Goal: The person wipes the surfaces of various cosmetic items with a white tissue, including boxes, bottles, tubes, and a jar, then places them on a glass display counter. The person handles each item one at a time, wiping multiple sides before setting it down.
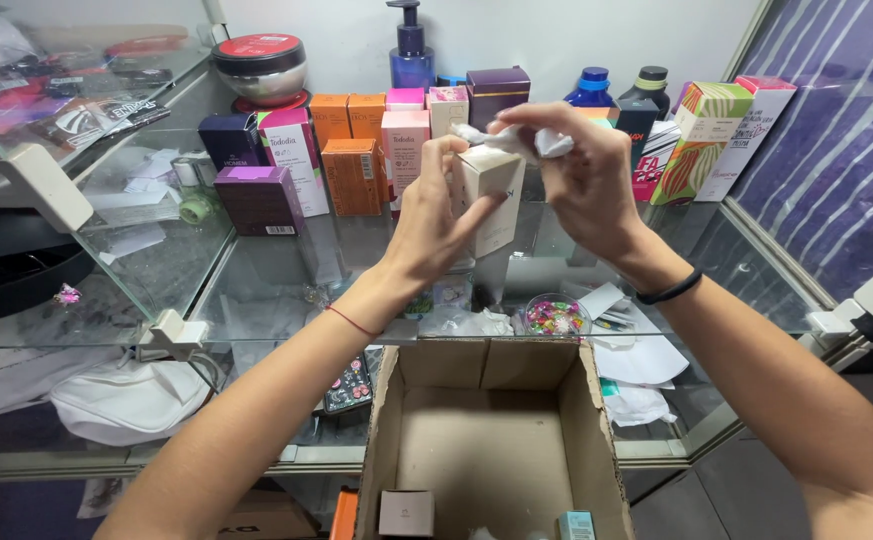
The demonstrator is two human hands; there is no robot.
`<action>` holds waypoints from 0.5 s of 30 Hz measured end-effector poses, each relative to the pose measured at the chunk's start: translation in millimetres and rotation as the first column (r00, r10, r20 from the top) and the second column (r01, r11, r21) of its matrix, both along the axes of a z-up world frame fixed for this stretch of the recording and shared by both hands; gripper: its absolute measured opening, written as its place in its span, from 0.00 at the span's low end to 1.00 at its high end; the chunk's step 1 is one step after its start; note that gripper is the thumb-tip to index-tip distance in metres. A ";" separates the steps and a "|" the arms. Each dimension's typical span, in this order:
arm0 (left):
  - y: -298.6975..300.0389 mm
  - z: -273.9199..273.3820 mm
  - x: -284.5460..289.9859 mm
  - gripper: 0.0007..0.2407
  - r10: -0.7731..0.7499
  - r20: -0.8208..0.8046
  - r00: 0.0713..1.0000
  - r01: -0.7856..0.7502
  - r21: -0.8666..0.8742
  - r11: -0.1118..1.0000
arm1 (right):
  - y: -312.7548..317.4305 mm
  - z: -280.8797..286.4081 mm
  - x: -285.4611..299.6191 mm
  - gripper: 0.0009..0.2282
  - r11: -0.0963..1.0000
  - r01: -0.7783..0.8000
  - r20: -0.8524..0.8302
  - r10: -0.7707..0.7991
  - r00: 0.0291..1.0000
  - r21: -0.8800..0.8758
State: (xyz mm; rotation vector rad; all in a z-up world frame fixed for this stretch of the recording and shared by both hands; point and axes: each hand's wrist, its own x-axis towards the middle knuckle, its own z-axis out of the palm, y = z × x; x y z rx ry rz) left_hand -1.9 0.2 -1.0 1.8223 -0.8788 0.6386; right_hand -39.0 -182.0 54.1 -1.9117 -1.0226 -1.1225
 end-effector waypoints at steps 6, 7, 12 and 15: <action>-3.3 -1.0 6.8 0.22 -0.159 -0.259 0.953 0.115 -0.177 0.977 | -9.4 -10.8 11.2 0.10 0.992 0.033 0.249 -0.002 0.969 -0.122; -3.8 0.6 4.9 0.22 -0.159 -0.259 0.953 0.116 -0.175 0.978 | -8.3 -15.7 12.3 0.10 0.992 0.034 0.250 -0.003 0.968 -0.120; -5.4 -1.7 9.9 0.21 -0.317 -0.358 0.879 0.174 -0.378 0.909 | -4.9 -35.3 13.9 0.14 0.948 0.078 0.235 -0.004 0.972 -0.308; -3.1 -9.4 27.7 0.21 -0.351 -0.362 0.864 0.137 -0.503 0.854 | -6.6 -43.7 10.0 0.13 0.918 0.044 0.270 0.069 0.960 -0.393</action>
